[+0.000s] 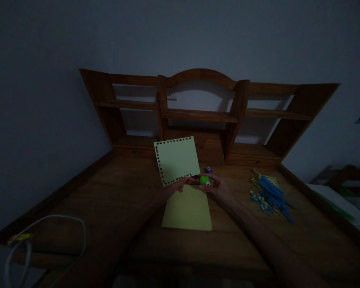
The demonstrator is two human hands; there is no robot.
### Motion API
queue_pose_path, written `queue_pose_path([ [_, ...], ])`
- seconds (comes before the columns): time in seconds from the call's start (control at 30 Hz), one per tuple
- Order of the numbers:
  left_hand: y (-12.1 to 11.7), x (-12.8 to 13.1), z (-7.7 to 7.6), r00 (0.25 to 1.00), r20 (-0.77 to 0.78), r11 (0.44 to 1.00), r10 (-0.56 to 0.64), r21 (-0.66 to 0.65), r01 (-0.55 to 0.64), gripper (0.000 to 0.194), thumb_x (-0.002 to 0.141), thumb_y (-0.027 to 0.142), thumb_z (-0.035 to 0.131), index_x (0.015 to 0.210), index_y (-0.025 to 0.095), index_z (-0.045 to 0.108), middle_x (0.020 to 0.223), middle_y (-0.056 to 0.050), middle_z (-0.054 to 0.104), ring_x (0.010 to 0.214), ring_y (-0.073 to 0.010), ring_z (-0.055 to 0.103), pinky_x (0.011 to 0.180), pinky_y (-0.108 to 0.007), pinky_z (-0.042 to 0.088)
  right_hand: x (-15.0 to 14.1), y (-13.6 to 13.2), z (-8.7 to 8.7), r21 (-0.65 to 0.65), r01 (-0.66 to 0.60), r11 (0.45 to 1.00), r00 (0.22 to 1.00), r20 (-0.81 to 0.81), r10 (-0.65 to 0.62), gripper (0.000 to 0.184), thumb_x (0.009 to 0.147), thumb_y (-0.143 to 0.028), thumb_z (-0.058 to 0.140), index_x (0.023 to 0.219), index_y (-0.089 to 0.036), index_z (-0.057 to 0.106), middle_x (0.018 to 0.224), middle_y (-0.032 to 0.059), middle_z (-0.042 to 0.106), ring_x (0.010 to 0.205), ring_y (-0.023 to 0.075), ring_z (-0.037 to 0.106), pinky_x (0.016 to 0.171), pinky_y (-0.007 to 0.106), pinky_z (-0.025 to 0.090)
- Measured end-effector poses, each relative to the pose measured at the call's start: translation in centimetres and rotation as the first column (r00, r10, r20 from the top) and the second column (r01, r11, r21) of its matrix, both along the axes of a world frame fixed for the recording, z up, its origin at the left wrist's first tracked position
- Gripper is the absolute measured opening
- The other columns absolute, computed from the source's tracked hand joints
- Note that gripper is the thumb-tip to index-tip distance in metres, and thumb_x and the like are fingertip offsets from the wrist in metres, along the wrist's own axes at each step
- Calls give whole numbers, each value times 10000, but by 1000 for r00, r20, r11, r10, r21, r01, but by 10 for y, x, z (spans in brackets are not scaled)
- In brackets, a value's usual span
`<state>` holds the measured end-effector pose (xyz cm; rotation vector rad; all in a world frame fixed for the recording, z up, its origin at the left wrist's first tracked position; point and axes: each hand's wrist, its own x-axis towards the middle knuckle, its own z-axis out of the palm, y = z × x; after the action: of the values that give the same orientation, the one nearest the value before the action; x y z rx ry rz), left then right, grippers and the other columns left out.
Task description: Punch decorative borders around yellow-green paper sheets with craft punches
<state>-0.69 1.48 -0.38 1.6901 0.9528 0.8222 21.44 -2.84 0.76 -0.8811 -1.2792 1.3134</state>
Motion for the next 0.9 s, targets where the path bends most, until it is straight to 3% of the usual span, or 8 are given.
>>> queue_pose_path([
  [0.27, -3, 1, 6, 1000, -16, 1000, -2, -26, 1, 495, 875, 567, 385, 1013, 206, 695, 565, 33, 415, 579, -129, 429, 616, -252, 363, 1, 0, -1, 27, -53, 998, 998, 31, 52, 505, 634, -229, 805, 1106, -220, 627, 1066, 56, 688, 934, 201, 652, 859, 380, 513],
  [0.53, 7, 2, -7, 1000, 1, 1000, -11, -13, 11, 539, 883, 574, 354, 1046, 187, 691, 553, 34, 408, 591, -134, 439, 652, -267, 384, 2, -4, 3, -5, -74, 997, 995, 62, 74, 611, 665, -256, 785, 1240, -267, 577, 1163, 50, 654, 1018, 223, 625, 943, 447, 473],
  [0.67, 1, 2, 1, 1000, 7, 1000, 2, -3, -2, 544, 889, 578, 338, 1059, 193, 683, 573, 28, 431, 617, -144, 465, 660, -269, 390, 4, -3, 2, -20, -104, 994, 991, 89, 105, 656, 640, -238, 801, 1254, -273, 574, 1197, 55, 643, 1043, 232, 615, 958, 459, 463],
  [0.77, -6, 2, 10, 999, -6, 998, 53, -20, -53, 520, 876, 588, 356, 856, 191, 691, 545, 35, 428, 569, -133, 445, 637, -265, 374, 4, -3, 2, -15, -144, 990, 984, 103, 144, 644, 605, -222, 819, 1211, -279, 610, 1236, 46, 624, 1077, 232, 601, 962, 434, 465],
  [0.83, -8, 1, 14, 995, -56, 995, 88, -44, -90, 556, 856, 620, 361, 607, 186, 601, 515, 32, 411, 540, -130, 427, 619, -266, 365, 4, -6, 5, -43, -187, 981, 976, 109, 191, 643, 601, -224, 821, 1207, -276, 613, 1250, 50, 616, 1067, 231, 609, 929, 415, 490],
  [0.9, -8, 0, 14, 987, -100, 991, 124, -46, -129, 599, 842, 653, 353, 488, 186, 478, 505, 28, 403, 536, -131, 423, 612, -269, 357, 4, -9, 8, -89, -232, 969, 960, 139, 243, 648, 618, -236, 813, 1228, -269, 599, 1232, 65, 625, 989, 216, 640, 848, 384, 532],
])
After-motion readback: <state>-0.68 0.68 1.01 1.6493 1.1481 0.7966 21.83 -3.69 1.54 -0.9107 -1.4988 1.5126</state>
